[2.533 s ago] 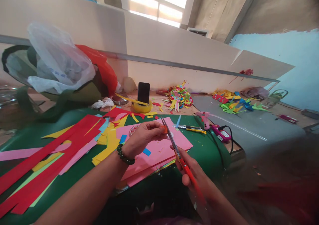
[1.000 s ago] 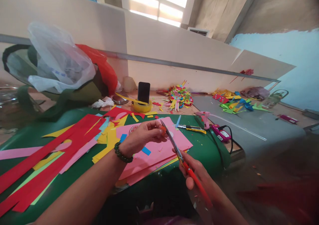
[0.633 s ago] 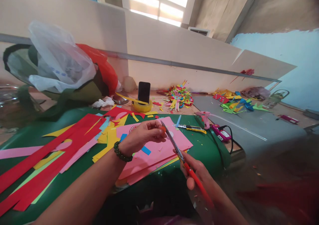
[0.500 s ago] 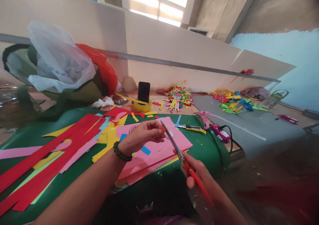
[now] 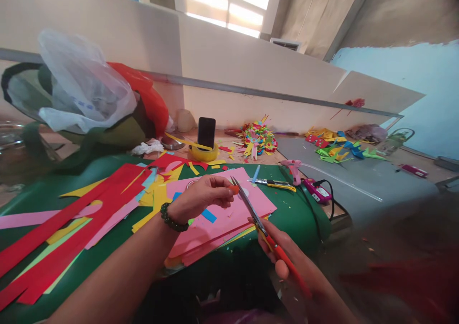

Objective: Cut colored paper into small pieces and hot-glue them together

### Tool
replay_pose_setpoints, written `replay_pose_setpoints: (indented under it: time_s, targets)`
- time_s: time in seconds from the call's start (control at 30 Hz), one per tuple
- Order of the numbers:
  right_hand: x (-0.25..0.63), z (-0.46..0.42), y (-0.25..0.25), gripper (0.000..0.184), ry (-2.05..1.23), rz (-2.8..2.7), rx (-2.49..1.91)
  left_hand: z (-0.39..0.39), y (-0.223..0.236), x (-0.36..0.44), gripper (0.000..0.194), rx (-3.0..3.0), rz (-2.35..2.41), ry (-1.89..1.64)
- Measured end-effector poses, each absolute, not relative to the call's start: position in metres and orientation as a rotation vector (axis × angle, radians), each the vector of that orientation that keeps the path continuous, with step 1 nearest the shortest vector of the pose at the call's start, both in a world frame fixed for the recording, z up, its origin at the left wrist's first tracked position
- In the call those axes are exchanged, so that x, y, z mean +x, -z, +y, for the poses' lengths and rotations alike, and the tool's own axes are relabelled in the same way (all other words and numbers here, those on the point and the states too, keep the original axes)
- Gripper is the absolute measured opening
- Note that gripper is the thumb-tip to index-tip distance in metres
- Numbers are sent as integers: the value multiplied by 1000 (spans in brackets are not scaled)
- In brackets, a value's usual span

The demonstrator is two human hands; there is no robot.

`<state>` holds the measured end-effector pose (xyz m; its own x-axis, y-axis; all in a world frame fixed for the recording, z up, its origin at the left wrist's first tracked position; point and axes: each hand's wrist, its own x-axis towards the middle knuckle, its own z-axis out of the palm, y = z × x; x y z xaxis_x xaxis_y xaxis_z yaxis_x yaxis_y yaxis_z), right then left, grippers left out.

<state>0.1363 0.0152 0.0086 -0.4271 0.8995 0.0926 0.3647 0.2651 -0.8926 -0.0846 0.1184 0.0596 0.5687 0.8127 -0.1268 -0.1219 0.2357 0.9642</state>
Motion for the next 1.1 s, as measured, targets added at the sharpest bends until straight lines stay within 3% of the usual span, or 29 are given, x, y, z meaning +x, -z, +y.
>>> replay_pose_setpoints:
  time_s: [0.4,0.6,0.77,1.1]
  targets:
    - [145,17,3,111,-1174,-1895,-1164,117,-63,-85,23,1242,790,-651]
    - [144,14,-2,101,-1194,-1827,-1229,117,-62,-85,26,1271,776,-659]
    - [145,13,-3,109,-1187,-1833,-1220,117,-62,-86,25,1277,772,-685]
    - [142,13,-2,108,-1187,-1788,-1224,117,-63,-87,27,1297,799,-665]
